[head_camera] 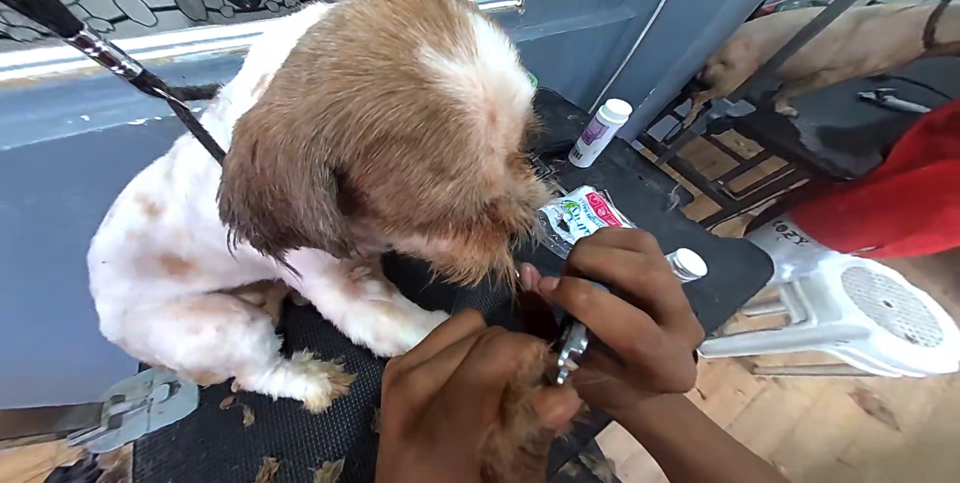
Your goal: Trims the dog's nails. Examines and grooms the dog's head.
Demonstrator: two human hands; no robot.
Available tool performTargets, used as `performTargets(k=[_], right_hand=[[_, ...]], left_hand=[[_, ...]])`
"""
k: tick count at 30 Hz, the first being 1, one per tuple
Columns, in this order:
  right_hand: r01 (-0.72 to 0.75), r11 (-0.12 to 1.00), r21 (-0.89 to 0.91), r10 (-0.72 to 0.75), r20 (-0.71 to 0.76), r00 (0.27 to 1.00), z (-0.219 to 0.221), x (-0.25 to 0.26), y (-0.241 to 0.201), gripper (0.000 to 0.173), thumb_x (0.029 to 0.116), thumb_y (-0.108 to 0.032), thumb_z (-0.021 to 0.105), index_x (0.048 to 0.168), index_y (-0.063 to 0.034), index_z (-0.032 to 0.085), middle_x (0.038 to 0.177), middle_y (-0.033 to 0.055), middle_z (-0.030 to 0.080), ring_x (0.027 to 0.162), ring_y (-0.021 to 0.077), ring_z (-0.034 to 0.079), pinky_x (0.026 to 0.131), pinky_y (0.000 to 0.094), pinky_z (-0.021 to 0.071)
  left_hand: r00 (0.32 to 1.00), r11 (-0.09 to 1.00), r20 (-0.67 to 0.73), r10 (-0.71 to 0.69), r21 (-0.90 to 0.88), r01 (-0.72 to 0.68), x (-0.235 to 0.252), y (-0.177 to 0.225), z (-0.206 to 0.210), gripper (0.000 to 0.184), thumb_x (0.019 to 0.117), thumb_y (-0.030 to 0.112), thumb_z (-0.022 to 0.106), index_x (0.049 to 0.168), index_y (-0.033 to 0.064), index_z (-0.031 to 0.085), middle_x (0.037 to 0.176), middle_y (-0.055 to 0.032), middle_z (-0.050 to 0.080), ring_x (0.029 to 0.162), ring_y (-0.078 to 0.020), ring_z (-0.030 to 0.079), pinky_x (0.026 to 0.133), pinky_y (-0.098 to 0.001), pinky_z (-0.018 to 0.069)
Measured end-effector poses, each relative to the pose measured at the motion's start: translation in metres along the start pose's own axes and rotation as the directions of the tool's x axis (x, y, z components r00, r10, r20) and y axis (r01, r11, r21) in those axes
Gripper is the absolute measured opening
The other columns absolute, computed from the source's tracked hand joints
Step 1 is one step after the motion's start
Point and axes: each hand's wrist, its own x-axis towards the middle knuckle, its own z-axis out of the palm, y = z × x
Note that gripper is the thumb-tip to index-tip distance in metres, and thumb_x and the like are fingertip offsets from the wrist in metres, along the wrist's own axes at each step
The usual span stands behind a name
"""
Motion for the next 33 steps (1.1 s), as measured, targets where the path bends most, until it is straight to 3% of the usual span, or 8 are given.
performTargets(k=[5, 8, 11, 19, 24, 26, 30, 33], right_hand=[[-0.001, 1.000, 0.020, 0.001, 0.004, 1.000, 0.000, 0.000, 0.000, 0.017, 0.0957, -0.027, 0.068, 0.105, -0.0129, 0.066, 0.098, 0.0022, 0.060, 0.092, 0.0137, 0.059, 0.084, 0.0297, 0.0493], [-0.028, 0.991, 0.131, 0.027, 0.010, 1.000, 0.000, 0.002, -0.001, 0.020, 0.0964, -0.026, 0.069, 0.103, -0.0076, 0.067, 0.085, 0.0031, 0.062, 0.076, 0.0109, 0.060, 0.068, 0.0228, 0.0511], [-0.121, 0.960, 0.252, 0.106, 0.073, 0.992, 0.002, 0.008, -0.006, 0.020, 0.0918, -0.023, 0.070, 0.102, -0.0064, 0.069, 0.079, 0.0023, 0.062, 0.072, 0.0075, 0.060, 0.063, 0.0190, 0.0505], [-0.123, 0.973, 0.195, 0.072, 0.249, 0.966, -0.019, 0.023, -0.003, 0.020, 0.0903, -0.020, 0.069, 0.109, -0.0151, 0.073, 0.095, 0.0023, 0.068, 0.091, 0.0123, 0.064, 0.076, 0.0269, 0.0516], [-0.155, 0.967, 0.201, 0.097, 0.272, 0.957, -0.026, 0.024, -0.002, 0.016, 0.0866, -0.012, 0.068, 0.102, -0.0125, 0.075, 0.075, -0.0010, 0.063, 0.069, 0.0053, 0.058, 0.058, 0.0190, 0.0441], [-0.270, 0.919, 0.288, 0.188, 0.281, 0.941, -0.024, 0.020, -0.006, 0.018, 0.0850, -0.012, 0.070, 0.102, -0.0107, 0.074, 0.073, -0.0031, 0.061, 0.067, 0.0009, 0.056, 0.057, 0.0143, 0.0449], [-0.515, 0.740, 0.433, 0.391, 0.346, 0.853, -0.037, 0.030, -0.014, 0.013, 0.0962, -0.019, 0.068, 0.107, -0.0122, 0.070, 0.090, -0.0058, 0.067, 0.074, 0.0003, 0.062, 0.063, 0.0153, 0.0545], [-0.475, 0.732, 0.489, 0.301, 0.392, 0.869, -0.048, 0.048, -0.018, 0.021, 0.0962, -0.031, 0.073, 0.105, -0.0124, 0.067, 0.098, -0.0037, 0.068, 0.084, 0.0039, 0.065, 0.070, 0.0184, 0.0573]], left_hand=[[1.000, 1.000, 0.008, -0.004, -0.007, 0.004, 0.001, 0.000, -0.002, 0.039, 0.1082, 0.037, 0.047, 0.098, 0.0050, 0.067, 0.074, -0.0021, 0.061, 0.069, -0.0026, 0.056, 0.062, -0.0162, 0.0442], [1.000, 1.000, 0.004, -0.013, 0.004, 0.013, 0.001, 0.000, -0.003, 0.038, 0.1079, 0.037, 0.048, 0.098, 0.0052, 0.067, 0.075, -0.0019, 0.061, 0.070, -0.0023, 0.056, 0.063, -0.0159, 0.0450], [1.000, 0.999, 0.001, -0.031, 0.034, 0.031, 0.003, -0.001, -0.007, 0.040, 0.1082, 0.038, 0.046, 0.094, 0.0064, 0.067, 0.074, -0.0005, 0.061, 0.069, -0.0010, 0.055, 0.062, -0.0154, 0.0438], [1.000, 0.999, -0.008, 0.018, 0.032, -0.017, 0.004, -0.005, -0.007, 0.038, 0.1085, 0.038, 0.046, 0.096, 0.0077, 0.066, 0.074, 0.0003, 0.058, 0.070, -0.0007, 0.054, 0.062, -0.0150, 0.0427], [0.999, 0.999, 0.016, 0.028, 0.036, -0.028, 0.004, -0.006, -0.006, 0.037, 0.1084, 0.037, 0.047, 0.096, 0.0081, 0.066, 0.074, 0.0004, 0.060, 0.070, -0.0012, 0.055, 0.061, -0.0157, 0.0427], [0.999, 0.999, 0.035, 0.013, 0.033, -0.014, 0.004, -0.007, -0.006, 0.037, 0.1081, 0.037, 0.048, 0.097, 0.0078, 0.068, 0.076, 0.0002, 0.062, 0.071, -0.0014, 0.056, 0.061, -0.0164, 0.0438], [0.996, 0.998, 0.090, -0.002, 0.062, -0.003, 0.007, -0.010, -0.008, 0.038, 0.1078, 0.037, 0.050, 0.100, 0.0084, 0.073, 0.081, 0.0003, 0.068, 0.074, -0.0026, 0.059, 0.065, -0.0193, 0.0463], [0.996, 0.994, 0.086, 0.033, 0.100, -0.041, 0.007, -0.016, -0.008, 0.035, 0.1073, 0.035, 0.051, 0.100, 0.0083, 0.074, 0.078, 0.0003, 0.066, 0.073, -0.0040, 0.058, 0.064, -0.0208, 0.0467]])
